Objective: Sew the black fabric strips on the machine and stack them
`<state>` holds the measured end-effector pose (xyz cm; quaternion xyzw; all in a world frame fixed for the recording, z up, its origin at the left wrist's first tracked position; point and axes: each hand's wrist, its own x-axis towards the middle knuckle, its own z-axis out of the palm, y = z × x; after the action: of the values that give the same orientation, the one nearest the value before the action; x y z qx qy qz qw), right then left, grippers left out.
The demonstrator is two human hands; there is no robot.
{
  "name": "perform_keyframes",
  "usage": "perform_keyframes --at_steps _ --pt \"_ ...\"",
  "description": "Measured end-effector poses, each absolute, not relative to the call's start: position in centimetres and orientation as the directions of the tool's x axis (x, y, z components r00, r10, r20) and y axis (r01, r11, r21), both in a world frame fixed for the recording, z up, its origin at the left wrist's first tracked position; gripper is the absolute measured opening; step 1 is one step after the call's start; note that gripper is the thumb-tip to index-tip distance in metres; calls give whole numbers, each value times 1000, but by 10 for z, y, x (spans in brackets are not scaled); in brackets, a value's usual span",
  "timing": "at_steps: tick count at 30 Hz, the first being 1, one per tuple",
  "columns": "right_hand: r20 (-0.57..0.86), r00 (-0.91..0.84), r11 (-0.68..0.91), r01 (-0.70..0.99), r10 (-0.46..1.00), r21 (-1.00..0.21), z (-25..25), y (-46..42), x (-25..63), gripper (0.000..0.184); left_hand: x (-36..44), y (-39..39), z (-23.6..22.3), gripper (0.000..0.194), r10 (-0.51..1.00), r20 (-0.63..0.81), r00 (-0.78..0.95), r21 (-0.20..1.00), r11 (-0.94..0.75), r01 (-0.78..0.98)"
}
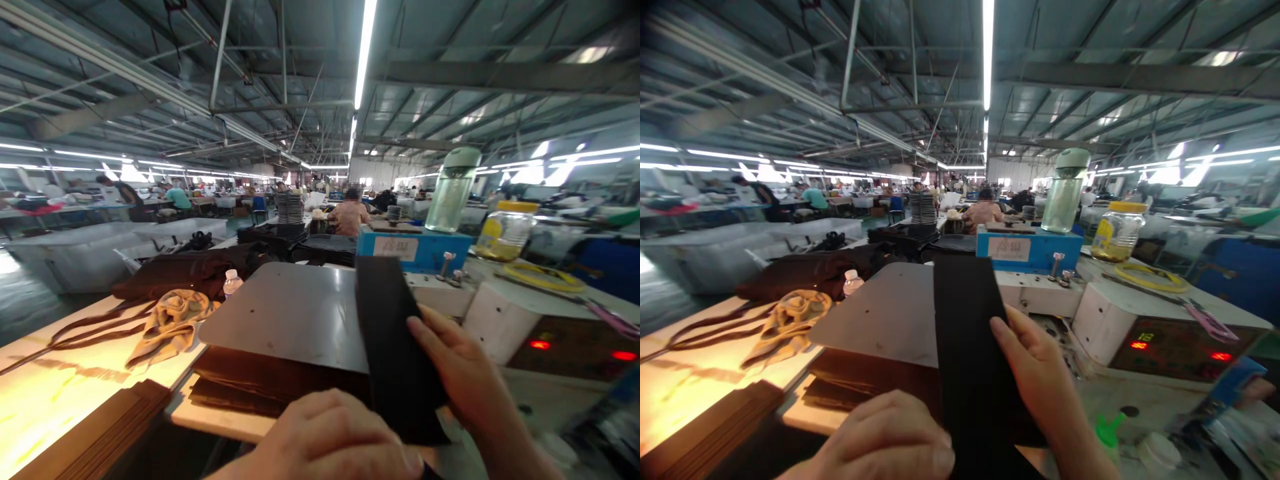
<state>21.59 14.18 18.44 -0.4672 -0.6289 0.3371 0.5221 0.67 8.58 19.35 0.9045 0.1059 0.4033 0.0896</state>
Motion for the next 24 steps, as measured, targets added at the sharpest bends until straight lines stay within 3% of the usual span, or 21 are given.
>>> perform_keyframes --at_steps 2,4,7,12,24 --pt "282 -117 305 362 952 -881 160 163 215 41 6 104 183 34 410 679 609 328 -912 248" --pt "221 -142 263 521 965 -812 132 179 217 40 6 130 165 31 616 547 567 430 -788 441" --pt "167 -166 235 648 972 -725 108 189 220 33 7 169 136 29 759 363 540 420 -651 633" --pt "117 -172 206 717 978 -666 117 186 221 25 13 200 108 32 765 291 575 304 -644 702" --pt "139 -32 98 860 990 -502 112 219 216 29 23 224 101 28 729 314 608 294 -683 668"
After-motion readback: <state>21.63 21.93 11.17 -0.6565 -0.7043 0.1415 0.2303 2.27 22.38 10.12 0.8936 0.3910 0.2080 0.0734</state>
